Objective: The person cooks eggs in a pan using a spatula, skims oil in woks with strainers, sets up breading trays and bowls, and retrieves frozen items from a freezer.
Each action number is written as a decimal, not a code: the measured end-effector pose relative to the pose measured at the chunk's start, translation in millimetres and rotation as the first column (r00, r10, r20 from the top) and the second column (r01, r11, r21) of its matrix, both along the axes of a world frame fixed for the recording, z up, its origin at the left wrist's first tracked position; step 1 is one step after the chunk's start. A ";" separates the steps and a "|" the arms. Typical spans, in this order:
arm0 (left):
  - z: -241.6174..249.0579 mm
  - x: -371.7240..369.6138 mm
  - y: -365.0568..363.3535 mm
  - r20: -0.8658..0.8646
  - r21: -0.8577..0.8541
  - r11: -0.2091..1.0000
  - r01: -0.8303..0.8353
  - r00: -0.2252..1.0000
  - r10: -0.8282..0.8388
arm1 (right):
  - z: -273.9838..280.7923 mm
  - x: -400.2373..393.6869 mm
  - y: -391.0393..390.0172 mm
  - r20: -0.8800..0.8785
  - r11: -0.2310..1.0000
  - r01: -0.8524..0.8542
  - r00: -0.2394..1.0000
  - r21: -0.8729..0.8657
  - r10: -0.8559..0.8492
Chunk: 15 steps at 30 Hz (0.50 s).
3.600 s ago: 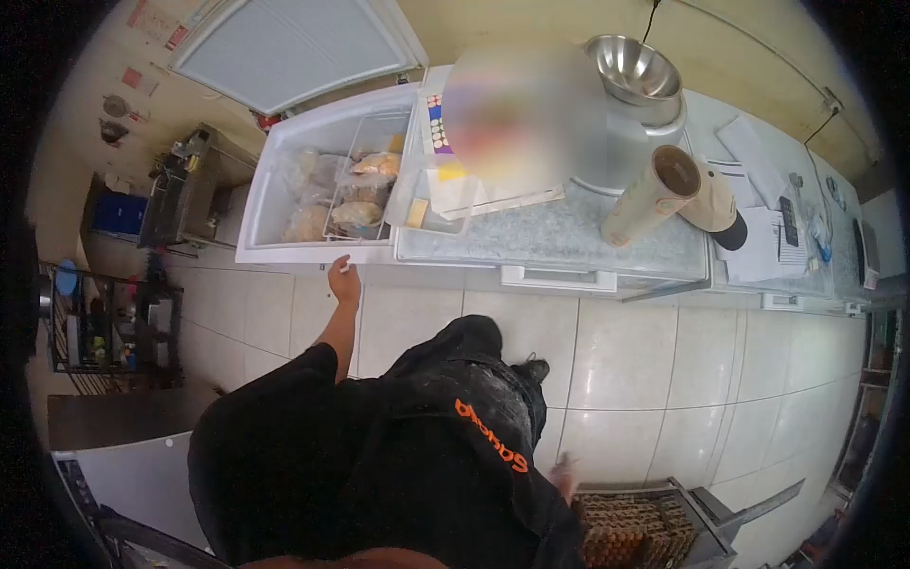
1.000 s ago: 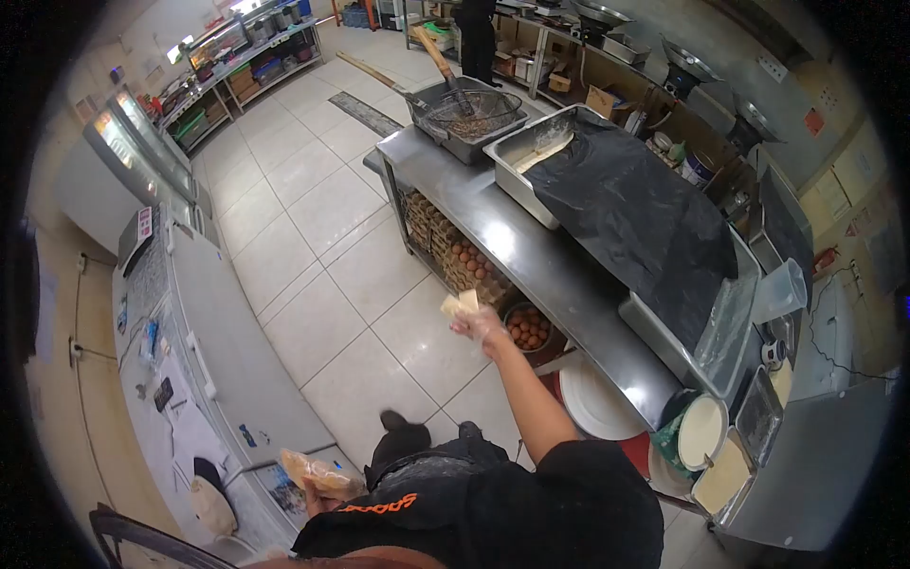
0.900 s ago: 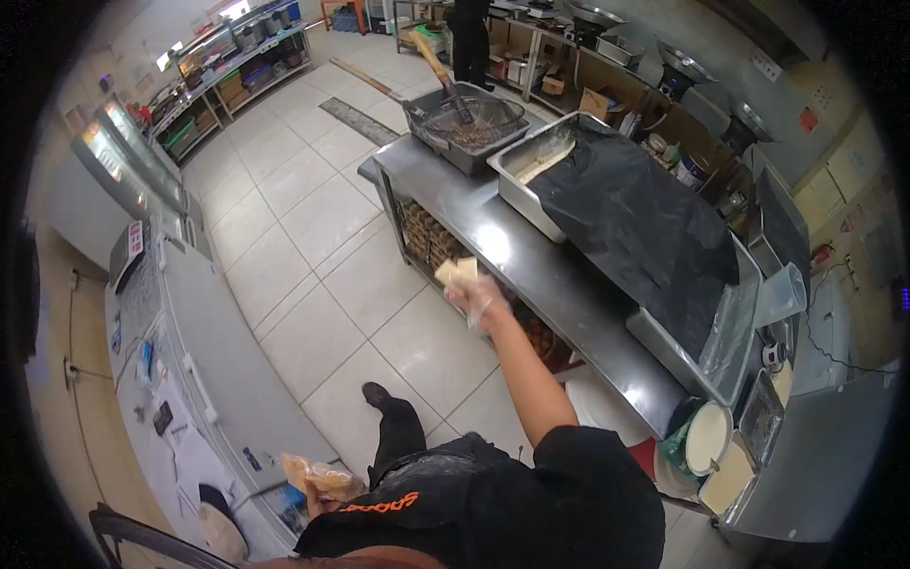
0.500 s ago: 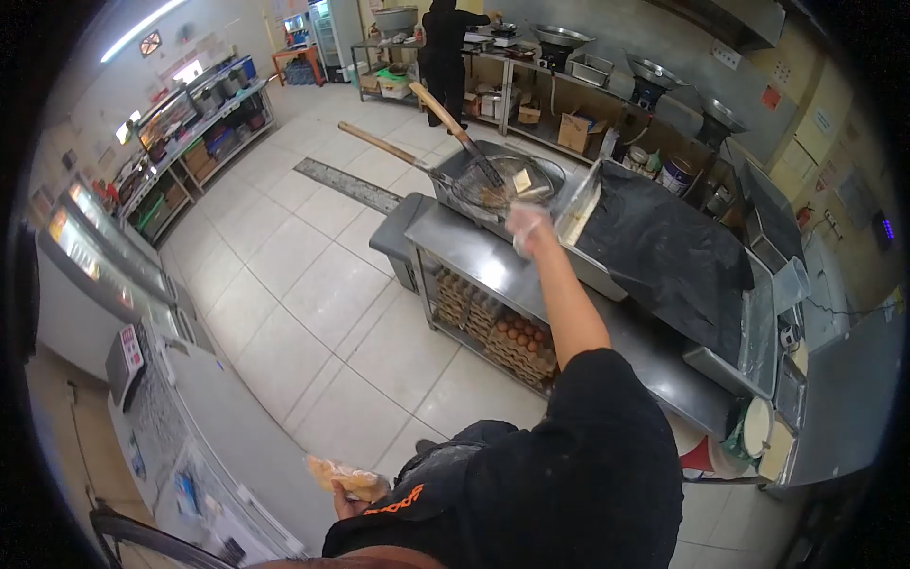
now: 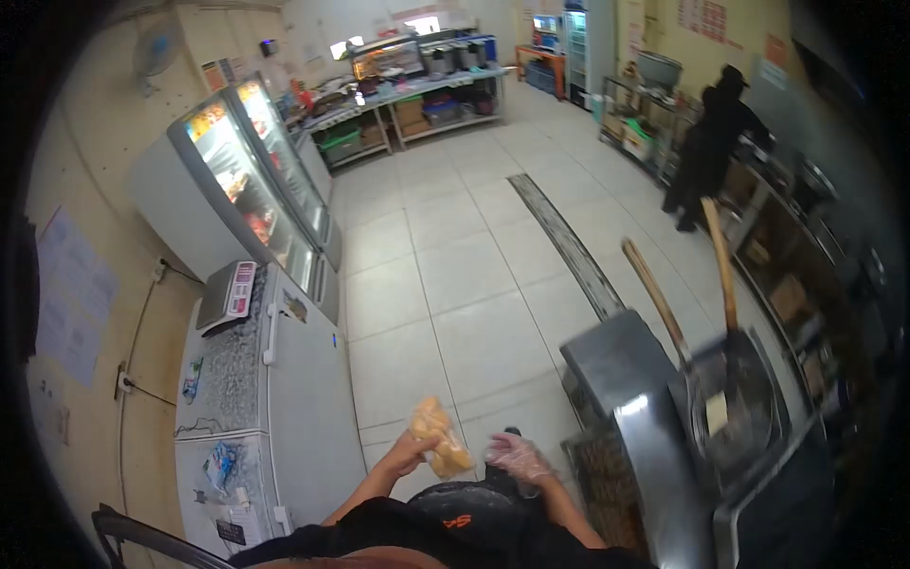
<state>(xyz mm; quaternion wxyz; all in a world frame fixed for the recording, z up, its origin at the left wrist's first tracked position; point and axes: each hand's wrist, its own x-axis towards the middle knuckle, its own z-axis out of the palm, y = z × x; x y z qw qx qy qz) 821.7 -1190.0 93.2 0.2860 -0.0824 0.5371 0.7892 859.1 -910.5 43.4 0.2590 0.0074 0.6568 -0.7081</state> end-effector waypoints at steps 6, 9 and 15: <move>25.8 -137.4 51.1 -0.059 -0.169 0.980 0.103 0.992 -0.115 | 66.9 -177.1 -42.2 -0.225 0.962 -0.180 0.948 0.205 0.225; 40.9 -193.5 54.6 -0.143 -0.336 0.941 0.028 0.986 -0.081 | 66.1 -223.0 -45.7 -0.084 0.987 -0.122 0.988 0.107 0.131; 63.2 -354.9 95.4 -0.561 -0.615 0.765 -0.193 0.789 -0.252 | 60.3 -358.0 1.0 -0.034 0.963 -0.027 0.999 0.267 0.037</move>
